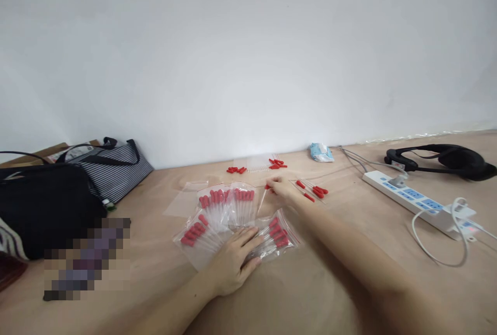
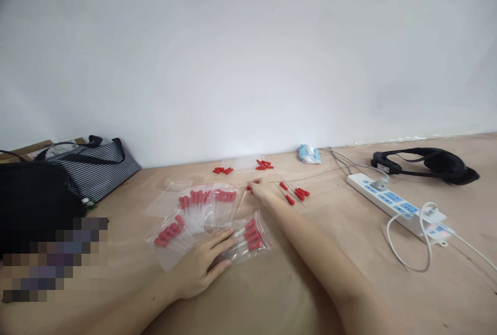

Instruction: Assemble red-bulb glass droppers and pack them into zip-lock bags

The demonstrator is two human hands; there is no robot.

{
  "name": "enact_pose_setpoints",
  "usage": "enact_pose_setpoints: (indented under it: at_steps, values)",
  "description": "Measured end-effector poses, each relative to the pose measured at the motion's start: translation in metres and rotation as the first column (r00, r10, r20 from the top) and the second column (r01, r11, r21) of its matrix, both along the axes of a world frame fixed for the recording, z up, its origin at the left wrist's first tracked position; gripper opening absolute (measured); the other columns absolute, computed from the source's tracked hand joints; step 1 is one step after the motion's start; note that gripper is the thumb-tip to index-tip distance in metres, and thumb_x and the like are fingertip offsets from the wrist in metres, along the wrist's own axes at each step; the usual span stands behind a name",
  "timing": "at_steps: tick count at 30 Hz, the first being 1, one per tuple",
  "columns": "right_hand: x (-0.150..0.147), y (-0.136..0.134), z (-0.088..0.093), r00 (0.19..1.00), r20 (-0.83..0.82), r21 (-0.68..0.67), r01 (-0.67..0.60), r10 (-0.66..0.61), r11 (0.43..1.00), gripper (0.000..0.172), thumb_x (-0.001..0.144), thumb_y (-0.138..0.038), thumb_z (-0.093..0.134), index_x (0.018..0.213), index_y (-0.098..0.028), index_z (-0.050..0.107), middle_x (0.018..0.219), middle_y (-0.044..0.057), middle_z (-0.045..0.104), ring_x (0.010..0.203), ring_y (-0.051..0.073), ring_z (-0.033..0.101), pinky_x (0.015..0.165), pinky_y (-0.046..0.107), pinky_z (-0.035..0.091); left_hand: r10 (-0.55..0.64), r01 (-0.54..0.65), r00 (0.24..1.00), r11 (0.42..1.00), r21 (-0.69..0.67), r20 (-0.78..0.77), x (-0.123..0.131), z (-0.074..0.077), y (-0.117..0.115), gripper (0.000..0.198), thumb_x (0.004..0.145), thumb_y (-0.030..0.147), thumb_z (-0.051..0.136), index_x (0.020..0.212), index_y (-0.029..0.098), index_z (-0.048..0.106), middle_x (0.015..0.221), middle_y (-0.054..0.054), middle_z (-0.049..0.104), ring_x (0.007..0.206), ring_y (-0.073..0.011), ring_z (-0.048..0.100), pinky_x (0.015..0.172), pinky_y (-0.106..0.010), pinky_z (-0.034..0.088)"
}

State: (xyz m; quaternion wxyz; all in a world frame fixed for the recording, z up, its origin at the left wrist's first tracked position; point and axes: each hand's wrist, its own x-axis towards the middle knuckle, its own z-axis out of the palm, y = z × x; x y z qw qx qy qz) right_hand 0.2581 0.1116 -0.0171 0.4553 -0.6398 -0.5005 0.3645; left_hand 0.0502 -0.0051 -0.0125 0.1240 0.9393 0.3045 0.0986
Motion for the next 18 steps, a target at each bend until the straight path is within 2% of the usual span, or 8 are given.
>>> enact_pose_setpoints:
  at_steps: [3, 4, 5, 7, 11, 18]
  values:
    - [0.035, -0.029, -0.002, 0.990, -0.107, 0.145, 0.102, -0.087, 0.984, 0.024, 0.079, -0.038, 0.040, 0.084, -0.017, 0.051, 0.077, 0.003, 0.060, 0.062, 0.009, 0.056, 0.057, 0.020, 0.044, -0.015, 0.015, 1.000, 1.000, 0.011, -0.018, 0.000, 0.000, 0.000, 0.041, 0.087, 0.028, 0.039, 0.127, 0.024, 0.038, 0.135, -0.009, 0.036, 0.123, -0.0252, 0.034, 0.099, -0.047, 0.030]
    - [0.046, -0.040, -0.004, 0.981, -0.155, 0.197, 0.150, -0.121, 0.969, 0.028, 0.079, -0.043, 0.039, 0.088, -0.018, 0.048, 0.079, 0.002, 0.059, 0.062, 0.008, 0.055, 0.058, 0.020, 0.044, -0.016, 0.016, 1.000, 1.000, 0.014, -0.025, 0.000, 0.000, 0.000, 0.040, 0.087, 0.027, 0.039, 0.127, 0.025, 0.039, 0.135, -0.009, 0.036, 0.123, -0.0254, 0.034, 0.099, -0.047, 0.030]
    - [0.055, -0.051, -0.007, 0.951, -0.280, 0.278, 0.215, -0.135, 0.936, 0.031, 0.075, -0.047, 0.045, 0.088, -0.019, 0.047, 0.075, 0.000, 0.058, 0.058, 0.008, 0.053, 0.056, 0.021, 0.044, -0.015, 0.015, 1.000, 1.000, 0.018, -0.028, 0.000, 0.000, 0.000, 0.039, 0.087, 0.027, 0.039, 0.125, 0.026, 0.041, 0.135, -0.008, 0.036, 0.123, -0.0256, 0.034, 0.099, -0.047, 0.030]
    - [0.068, -0.070, -0.014, 0.914, -0.390, 0.340, 0.257, -0.113, 0.905, 0.036, 0.069, -0.052, 0.054, 0.083, -0.019, 0.046, 0.069, -0.002, 0.057, 0.052, 0.008, 0.050, 0.053, 0.021, 0.042, -0.007, 0.008, 1.000, 1.000, 0.022, -0.022, 0.001, 0.001, 0.000, 0.036, 0.086, 0.027, 0.039, 0.122, 0.025, 0.044, 0.135, -0.008, 0.037, 0.122, -0.0258, 0.035, 0.098, -0.047, 0.031]
    - [0.066, -0.092, -0.024, 0.885, -0.460, 0.337, 0.250, -0.073, 0.908, 0.040, 0.063, -0.053, 0.061, 0.081, -0.019, 0.048, 0.067, -0.002, 0.057, 0.051, 0.008, 0.050, 0.052, 0.022, 0.041, 0.001, -0.001, 1.000, 1.000, 0.025, 0.004, 0.001, 0.001, 0.000, 0.035, 0.085, 0.028, 0.041, 0.119, 0.021, 0.047, 0.133, -0.009, 0.040, 0.121, -0.0254, 0.036, 0.099, -0.046, 0.031]
    - [0.047, -0.100, -0.025, 0.888, -0.460, 0.300, 0.152, 0.003, 0.942, 0.043, 0.062, -0.054, 0.062, 0.081, -0.020, 0.044, 0.065, -0.003, 0.056, 0.053, 0.010, 0.054, 0.055, 0.024, 0.042, 0.004, -0.005, 1.000, 1.000, 0.028, 0.017, -0.001, -0.003, 0.001, 0.036, 0.085, 0.029, 0.042, 0.119, 0.021, 0.046, 0.133, -0.009, 0.040, 0.121, -0.0239, 0.037, 0.100, -0.044, 0.031]
